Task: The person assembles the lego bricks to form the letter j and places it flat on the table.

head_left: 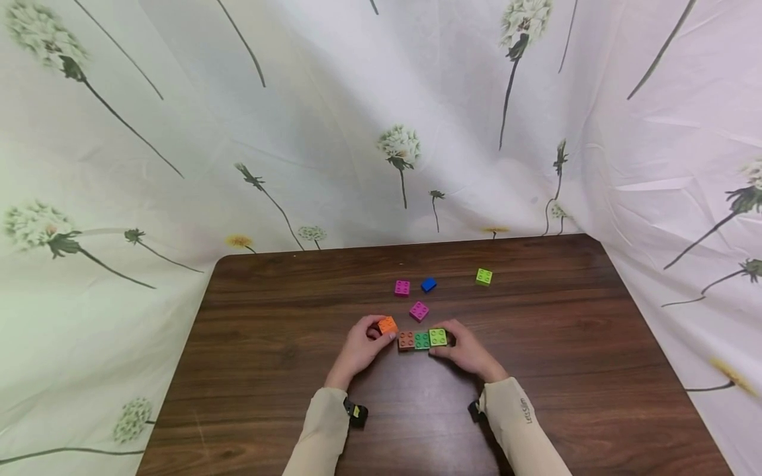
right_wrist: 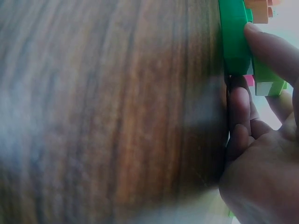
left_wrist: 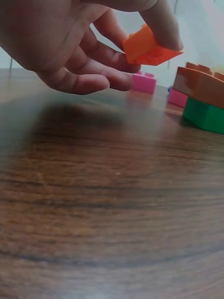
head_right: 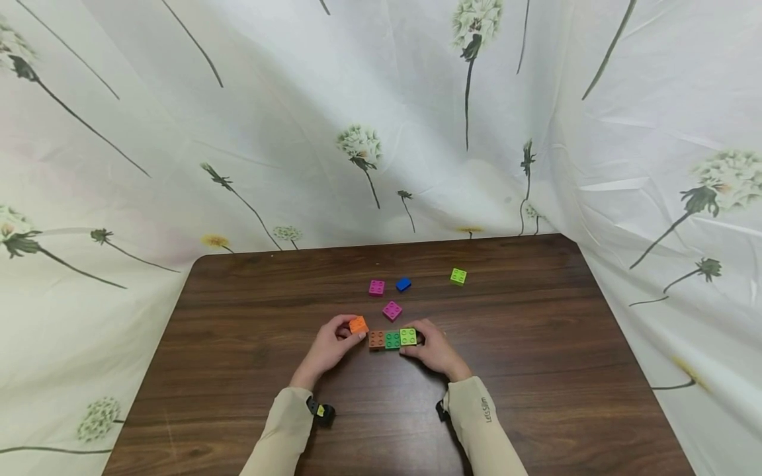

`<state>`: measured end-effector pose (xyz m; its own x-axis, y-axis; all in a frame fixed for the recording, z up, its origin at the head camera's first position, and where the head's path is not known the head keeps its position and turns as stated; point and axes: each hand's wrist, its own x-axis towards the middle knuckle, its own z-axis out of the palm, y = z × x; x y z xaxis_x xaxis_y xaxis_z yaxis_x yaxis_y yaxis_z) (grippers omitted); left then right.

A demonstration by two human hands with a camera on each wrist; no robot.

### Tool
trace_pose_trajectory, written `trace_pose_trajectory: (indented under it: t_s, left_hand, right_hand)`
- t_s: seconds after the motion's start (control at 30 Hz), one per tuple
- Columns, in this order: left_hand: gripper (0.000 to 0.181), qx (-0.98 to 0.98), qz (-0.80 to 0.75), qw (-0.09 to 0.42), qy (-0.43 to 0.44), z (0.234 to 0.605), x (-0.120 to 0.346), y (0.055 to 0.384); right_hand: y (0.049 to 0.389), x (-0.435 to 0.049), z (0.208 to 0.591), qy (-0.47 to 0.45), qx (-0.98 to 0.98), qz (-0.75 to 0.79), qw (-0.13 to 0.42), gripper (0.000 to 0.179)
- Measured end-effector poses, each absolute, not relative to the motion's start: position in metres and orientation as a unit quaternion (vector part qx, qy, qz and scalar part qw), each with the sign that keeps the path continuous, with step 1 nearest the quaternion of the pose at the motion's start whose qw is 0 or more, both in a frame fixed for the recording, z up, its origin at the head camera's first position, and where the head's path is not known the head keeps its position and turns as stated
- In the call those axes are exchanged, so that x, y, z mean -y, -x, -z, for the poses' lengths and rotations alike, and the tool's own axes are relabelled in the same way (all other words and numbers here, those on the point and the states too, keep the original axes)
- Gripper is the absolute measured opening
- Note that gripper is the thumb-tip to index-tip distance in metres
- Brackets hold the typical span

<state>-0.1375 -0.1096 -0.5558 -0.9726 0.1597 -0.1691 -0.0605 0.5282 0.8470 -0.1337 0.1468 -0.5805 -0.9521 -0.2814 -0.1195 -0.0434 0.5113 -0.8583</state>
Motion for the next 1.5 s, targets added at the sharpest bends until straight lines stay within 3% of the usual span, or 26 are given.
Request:
trace_pose_trajectory:
  t_s: [0.43, 0.93, 1.5]
  left_hand:
    - [0.039, -0.866, -0.477, 0.117, -0.095, 0.550, 0.098, 0.133]
    - [0.039, -0.876, -0.454, 0.118, -0.112, 0.550, 0.090, 0.129]
    - [0.039, -0.896, -0.410, 0.088, -0.146, 0.537, 0.071, 0.131]
  right_hand:
    - [0.134, -0.147, 0.581, 0.096, -0.860, 0.486, 0.124, 0.038]
    - [0.133, -0.147, 0.582, 0.090, -0.863, 0.481, 0.128, 0.037]
    - [0.132, -0.147, 0.582, 0.091, -0.861, 0.483, 0.127, 0.037]
